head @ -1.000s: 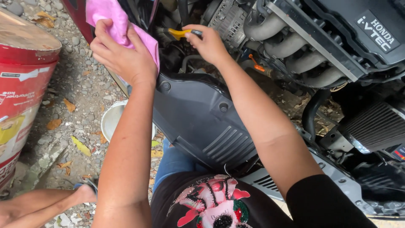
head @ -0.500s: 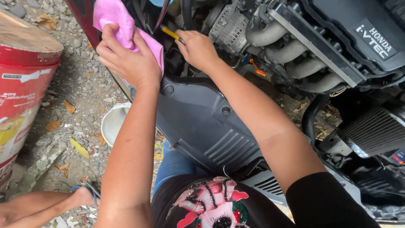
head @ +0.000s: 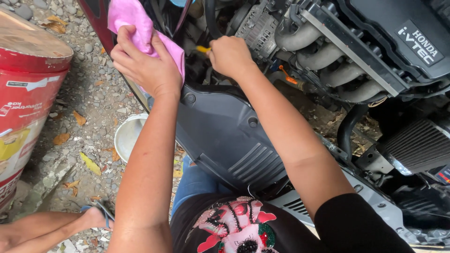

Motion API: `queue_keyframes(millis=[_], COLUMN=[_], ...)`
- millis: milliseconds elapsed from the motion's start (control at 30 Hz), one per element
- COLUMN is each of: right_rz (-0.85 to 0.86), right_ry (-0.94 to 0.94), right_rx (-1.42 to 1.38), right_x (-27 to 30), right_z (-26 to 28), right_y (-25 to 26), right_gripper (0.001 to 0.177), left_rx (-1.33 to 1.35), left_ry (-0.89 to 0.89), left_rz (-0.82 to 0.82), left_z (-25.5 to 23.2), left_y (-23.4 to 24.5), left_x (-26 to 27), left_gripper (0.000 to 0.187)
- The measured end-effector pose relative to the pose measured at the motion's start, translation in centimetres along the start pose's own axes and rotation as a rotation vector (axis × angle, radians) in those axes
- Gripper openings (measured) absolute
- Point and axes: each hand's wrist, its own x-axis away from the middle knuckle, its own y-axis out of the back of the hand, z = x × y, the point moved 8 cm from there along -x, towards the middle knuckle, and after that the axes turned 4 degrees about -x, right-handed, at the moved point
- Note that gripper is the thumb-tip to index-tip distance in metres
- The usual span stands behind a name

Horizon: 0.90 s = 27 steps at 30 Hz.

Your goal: The person cleans the engine bay of a car using a yellow brush and a pink cloth. They scrub various components, including hoses and the engine cover, while wiping away debris with the cloth.

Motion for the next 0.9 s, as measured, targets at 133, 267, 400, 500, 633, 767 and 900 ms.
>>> queue_keyframes(millis=[133,267,400,500,633,767,900], right_rz=[-0.097,-0.118,-0.052,-0.143,-0.024,0.106,0.247], right_ry=[-0.066,0.066,-0.057,-0.079,-0.244,-0.331,-0.351], right_rx=[-0.084,-0.292,-0.087,0.037,-0.5,-0.38,-0.112], right_x=[1.1,0.9,0.4,0.9,1.7,1.2,1.8], right_z=[-2.2,-0.9,-2.3,-2.2,-2.6,-4.6,-5.5], right_y=[0.0,0.3,-1.6,-0.5,0.9,-2.7,-3.6], right_gripper=[0.037,0.03,0.025,0.024,0.036,0.038,0.035], left_rx=[0.001,-0.006,0.009,0.013,0.007,0.009,0.012], left_ry=[0.006,-0.006,0.01,0.009,0.0,0.005,-0.013], left_rz=[0.005,-0.006,0.008,0.006,-0.003,0.014,-0.003], left_z=[-0.1,-0.1,0.0,0.0,-0.2,0.0,-0.3], left_y=[0.1,0.1,0.0,0.0,0.2,0.0,0.2], left_x=[0.0,-0.1,0.0,-0.1,0.0,0.1,-0.1], left_gripper=[0.04,0.039,0.037,0.038,0.036,0.038,0.037])
